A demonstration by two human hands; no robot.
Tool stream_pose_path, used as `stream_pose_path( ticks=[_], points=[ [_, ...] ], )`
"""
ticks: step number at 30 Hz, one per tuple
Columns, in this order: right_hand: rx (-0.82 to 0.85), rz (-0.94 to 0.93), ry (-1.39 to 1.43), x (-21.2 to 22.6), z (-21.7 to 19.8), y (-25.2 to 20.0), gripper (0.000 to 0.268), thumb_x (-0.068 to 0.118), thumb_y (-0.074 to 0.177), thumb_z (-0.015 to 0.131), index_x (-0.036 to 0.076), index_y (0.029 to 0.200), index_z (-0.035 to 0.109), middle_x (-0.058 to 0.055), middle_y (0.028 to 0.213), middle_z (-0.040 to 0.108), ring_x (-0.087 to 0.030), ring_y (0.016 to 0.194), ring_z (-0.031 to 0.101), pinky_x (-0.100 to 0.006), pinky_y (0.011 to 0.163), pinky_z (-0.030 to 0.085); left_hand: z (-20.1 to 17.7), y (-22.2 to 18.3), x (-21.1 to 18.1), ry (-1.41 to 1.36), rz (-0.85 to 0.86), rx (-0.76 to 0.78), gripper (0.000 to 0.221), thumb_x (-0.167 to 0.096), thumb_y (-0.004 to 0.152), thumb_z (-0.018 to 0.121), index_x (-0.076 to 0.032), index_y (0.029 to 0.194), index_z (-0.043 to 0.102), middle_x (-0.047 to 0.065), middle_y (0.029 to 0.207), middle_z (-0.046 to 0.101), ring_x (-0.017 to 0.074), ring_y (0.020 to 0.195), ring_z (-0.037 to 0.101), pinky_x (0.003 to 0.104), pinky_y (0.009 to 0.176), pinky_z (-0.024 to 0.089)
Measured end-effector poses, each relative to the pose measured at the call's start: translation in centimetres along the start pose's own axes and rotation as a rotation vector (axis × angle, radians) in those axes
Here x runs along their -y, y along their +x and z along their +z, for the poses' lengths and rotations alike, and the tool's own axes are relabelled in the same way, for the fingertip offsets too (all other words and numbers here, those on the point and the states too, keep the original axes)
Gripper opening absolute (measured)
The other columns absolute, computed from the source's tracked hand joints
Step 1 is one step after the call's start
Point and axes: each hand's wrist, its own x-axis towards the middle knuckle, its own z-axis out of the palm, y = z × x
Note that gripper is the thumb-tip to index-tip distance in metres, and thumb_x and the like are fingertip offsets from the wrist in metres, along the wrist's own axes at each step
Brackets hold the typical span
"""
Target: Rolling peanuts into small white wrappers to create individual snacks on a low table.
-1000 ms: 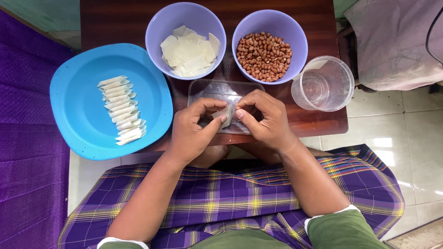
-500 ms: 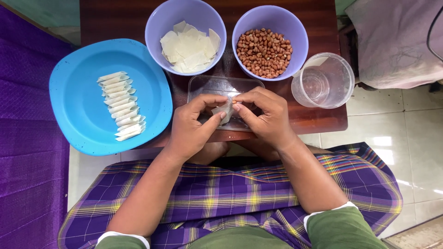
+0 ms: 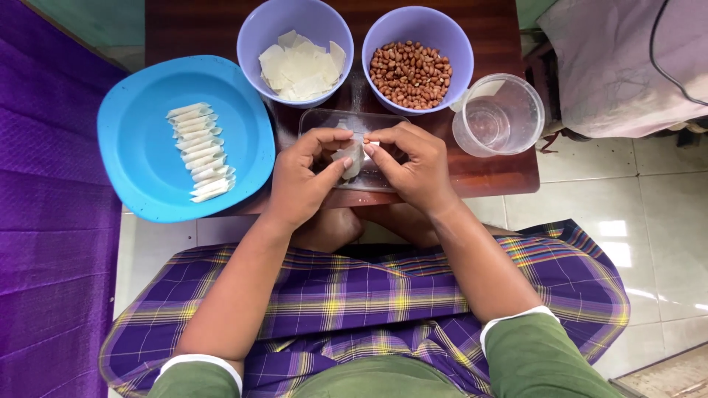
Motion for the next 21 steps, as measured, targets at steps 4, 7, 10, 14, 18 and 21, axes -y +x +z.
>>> stream_pose_path(
  ticks=[4, 7, 10, 14, 18, 21],
  points=[
    [-0.005, -0.017, 0.0, 0.0, 0.0, -0.2, 0.009, 0.005, 0.092, 0.08, 0.006, 0.101, 0.081, -0.01, 0.07, 0.065, -0.022, 0.061, 0.063, -0.032, 0.059, 0.052, 0.2, -0.1, 0.2, -0.036, -0.005, 0.001, 0.035, 0.0, 0.09, 0.075, -0.011, 0.122, 0.073, 0.006, 0.103, 0.078, 0.0075, 0.088, 0.068, 0.027, 0.079, 0.059],
    [-0.015, -0.045, 0.004, 0.3, -0.1, -0.1, 0.008, 0.004, 0.092, 0.079, 0.005, 0.1, 0.081, -0.011, 0.069, 0.063, -0.024, 0.06, 0.062, -0.033, 0.058, 0.051, 0.2, -0.1, 0.4, -0.04, 0.009, 0.006, 0.036, 0.001, 0.09, 0.075, -0.011, 0.124, 0.072, 0.006, 0.103, 0.078, 0.0079, 0.087, 0.069, 0.027, 0.079, 0.059],
    [-0.023, -0.065, 0.008, 0.5, -0.2, -0.2, 0.008, 0.004, 0.092, 0.08, 0.005, 0.1, 0.08, -0.012, 0.068, 0.064, -0.025, 0.06, 0.063, -0.034, 0.058, 0.051, 0.3, -0.1, 0.6, -0.026, 0.028, 0.009, 0.036, 0.002, 0.09, 0.075, -0.01, 0.124, 0.072, 0.007, 0.104, 0.078, 0.0084, 0.087, 0.069, 0.027, 0.078, 0.059],
    [-0.007, -0.035, -0.011, 0.6, -0.1, -0.2, 0.009, 0.007, 0.092, 0.08, 0.007, 0.101, 0.081, -0.01, 0.069, 0.064, -0.022, 0.062, 0.064, -0.031, 0.059, 0.051, 0.2, -0.1, 1.0, -0.023, 0.02, 0.003, 0.036, 0.001, 0.09, 0.075, -0.01, 0.124, 0.071, 0.007, 0.104, 0.078, 0.0079, 0.086, 0.069, 0.025, 0.076, 0.06],
    [0.002, -0.039, -0.005, 0.5, -0.1, -0.3, 0.009, 0.007, 0.091, 0.08, 0.007, 0.1, 0.08, -0.011, 0.069, 0.065, -0.023, 0.062, 0.064, -0.032, 0.059, 0.051, 0.3, -0.1, 1.4, -0.03, 0.022, 0.002, 0.038, 0.002, 0.09, 0.075, -0.011, 0.125, 0.071, 0.007, 0.105, 0.078, 0.008, 0.086, 0.071, 0.025, 0.075, 0.061],
    [0.005, -0.046, -0.01, 0.5, -0.2, -0.5, 0.009, 0.008, 0.091, 0.08, 0.008, 0.1, 0.081, -0.01, 0.068, 0.065, -0.022, 0.062, 0.065, -0.031, 0.058, 0.051, 0.3, -0.1, 1.6, -0.019, 0.037, 0.004, 0.037, 0.002, 0.09, 0.074, -0.011, 0.125, 0.072, 0.007, 0.106, 0.078, 0.0089, 0.085, 0.071, 0.025, 0.074, 0.061]
  ],
)
